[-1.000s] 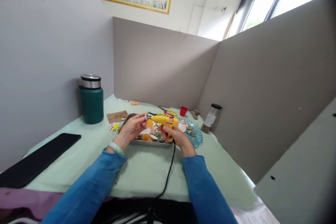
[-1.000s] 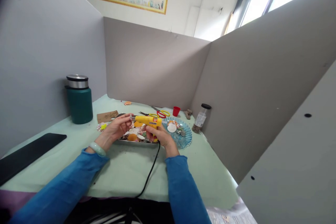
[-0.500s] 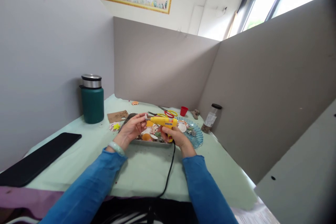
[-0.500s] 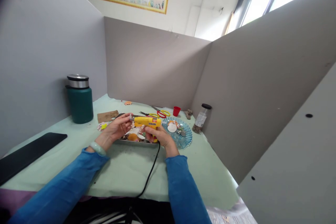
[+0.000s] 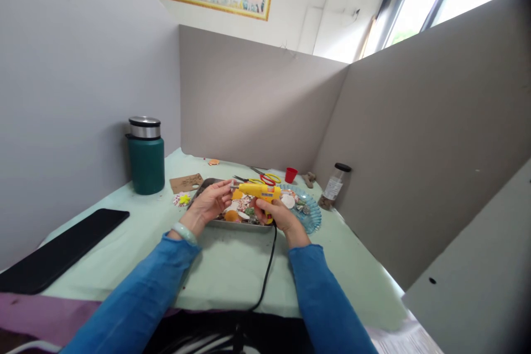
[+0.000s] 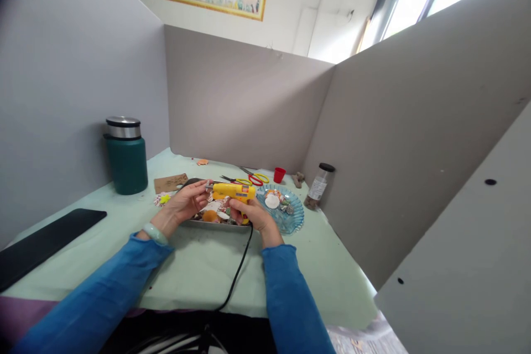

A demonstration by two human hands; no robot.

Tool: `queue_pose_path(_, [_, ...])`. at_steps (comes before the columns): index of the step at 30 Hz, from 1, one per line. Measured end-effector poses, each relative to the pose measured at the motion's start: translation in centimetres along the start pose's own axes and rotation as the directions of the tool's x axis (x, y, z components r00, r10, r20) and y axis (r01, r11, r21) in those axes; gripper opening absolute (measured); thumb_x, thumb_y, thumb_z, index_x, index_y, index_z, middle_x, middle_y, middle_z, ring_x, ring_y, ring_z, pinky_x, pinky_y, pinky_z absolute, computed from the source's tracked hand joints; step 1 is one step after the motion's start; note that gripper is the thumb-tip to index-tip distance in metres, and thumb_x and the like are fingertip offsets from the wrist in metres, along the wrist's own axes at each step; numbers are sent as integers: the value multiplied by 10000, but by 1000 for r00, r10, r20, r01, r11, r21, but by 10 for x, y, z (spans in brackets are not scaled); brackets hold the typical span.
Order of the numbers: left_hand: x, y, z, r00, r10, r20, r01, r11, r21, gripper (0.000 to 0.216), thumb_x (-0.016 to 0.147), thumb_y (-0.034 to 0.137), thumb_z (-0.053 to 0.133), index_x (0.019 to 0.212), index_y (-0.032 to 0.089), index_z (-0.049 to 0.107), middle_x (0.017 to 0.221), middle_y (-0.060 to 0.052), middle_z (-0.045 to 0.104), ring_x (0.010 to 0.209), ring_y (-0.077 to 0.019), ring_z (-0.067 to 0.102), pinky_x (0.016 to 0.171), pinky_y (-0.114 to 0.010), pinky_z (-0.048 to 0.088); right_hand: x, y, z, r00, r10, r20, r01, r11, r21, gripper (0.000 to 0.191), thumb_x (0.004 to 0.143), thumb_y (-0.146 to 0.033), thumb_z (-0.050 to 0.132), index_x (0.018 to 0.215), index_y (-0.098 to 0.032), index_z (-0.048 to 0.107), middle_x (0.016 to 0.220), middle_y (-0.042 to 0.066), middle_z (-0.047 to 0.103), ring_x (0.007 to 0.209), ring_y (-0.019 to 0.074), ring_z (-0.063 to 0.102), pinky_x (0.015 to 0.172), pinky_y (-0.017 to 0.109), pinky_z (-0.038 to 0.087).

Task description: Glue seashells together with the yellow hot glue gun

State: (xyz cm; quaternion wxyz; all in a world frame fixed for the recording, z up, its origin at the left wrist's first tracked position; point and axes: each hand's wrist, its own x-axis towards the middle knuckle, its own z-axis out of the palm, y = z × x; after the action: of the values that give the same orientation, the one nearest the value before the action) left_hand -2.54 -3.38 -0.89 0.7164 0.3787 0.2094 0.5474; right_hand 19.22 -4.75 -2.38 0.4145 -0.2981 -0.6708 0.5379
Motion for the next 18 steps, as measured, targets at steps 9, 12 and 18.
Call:
queue_pose_path(9, [-3, 1, 3, 1000, -8, 1, 8, 1000, -1, 188, 643, 121, 808, 759, 109, 660, 599, 15, 561, 429, -19, 379, 426, -153, 343, 0, 2, -1, 1000, -19, 2, 19, 1000, 21, 407, 764, -579, 676, 848, -182, 645, 528, -43, 509, 431, 96, 415, 446, 241, 303])
queue_pose_path(12, [-4, 2, 4, 1000, -9, 9, 9, 1000, 16, 193, 637, 125, 808, 754, 111, 655, 602, 15, 563, 436, -23, 383, 432, -159, 342, 1, 4, -2, 1000, -21, 2, 21, 1000, 24, 400, 777, -566, 666, 862, -175, 652, 530, -40, 515, 430, 97, 421, 447, 242, 308])
queue_pose_path(18, [-2, -1, 0, 999, -23, 40, 21, 999, 48, 206, 660, 166, 798, 784, 114, 642, 658, 14, 571, 461, -32, 405, 443, -169, 349, 2, 4, -2, 999, -38, -6, 38, 998, 51, 356, 798, -521, 666, 841, -170, 629, 525, -45, 517, 430, 89, 425, 451, 233, 316])
